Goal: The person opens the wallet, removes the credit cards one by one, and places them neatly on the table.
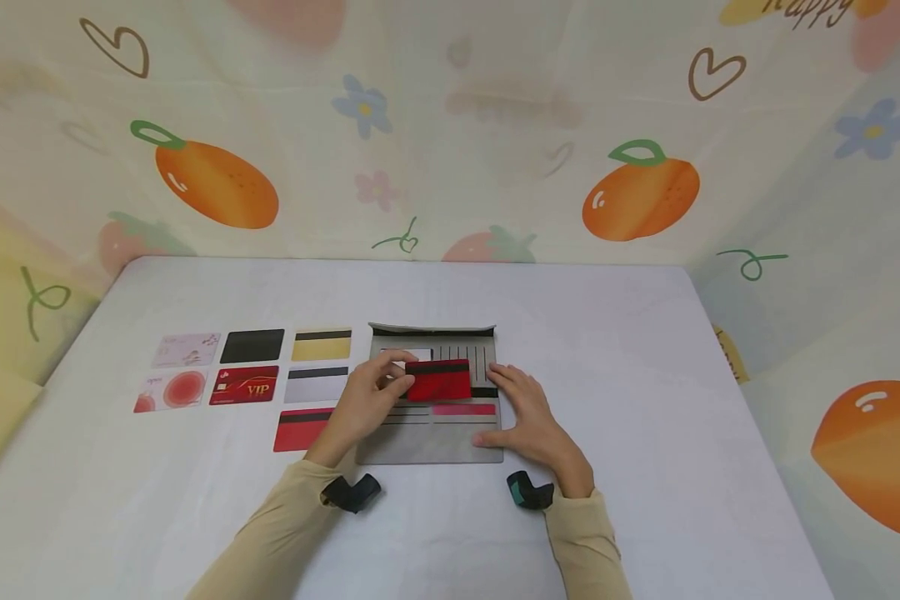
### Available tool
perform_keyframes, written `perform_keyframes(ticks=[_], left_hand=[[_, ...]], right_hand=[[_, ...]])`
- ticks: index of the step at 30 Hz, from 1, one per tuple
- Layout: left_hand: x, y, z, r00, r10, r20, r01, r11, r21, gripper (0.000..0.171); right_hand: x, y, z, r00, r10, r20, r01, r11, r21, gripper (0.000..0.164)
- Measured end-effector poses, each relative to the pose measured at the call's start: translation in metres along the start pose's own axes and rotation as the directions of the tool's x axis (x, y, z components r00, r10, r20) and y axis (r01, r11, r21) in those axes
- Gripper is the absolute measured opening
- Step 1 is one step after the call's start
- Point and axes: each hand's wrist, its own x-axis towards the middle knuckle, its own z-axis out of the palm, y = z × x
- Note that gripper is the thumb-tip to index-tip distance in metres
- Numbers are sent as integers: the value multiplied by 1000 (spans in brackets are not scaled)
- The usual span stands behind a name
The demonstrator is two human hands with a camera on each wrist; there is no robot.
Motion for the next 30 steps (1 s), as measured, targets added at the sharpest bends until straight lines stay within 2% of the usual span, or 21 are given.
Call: perform_keyframes(ticks=[7,15,23,30], left_hand=[[-7,1,-18,999,-40,-17,41,999,34,25],[-19,2,-39,997,-73,-14,73,997,12,26],[-34,-5,-59,996,-82,-22,84,993,81,30],[-44,-11,-78,990,-116,-75,127,980,152,29]], right_hand=[[1,-2,0,1000,13,1,-13,1000,-3,94],[3,-1,-1,1000,8,8,-8,1000,-4,94],[2,-2,-1,1000,0,5,0,1000,-1,95],[0,-3,-1,1000,24,7,-24,1000,-16,96]])
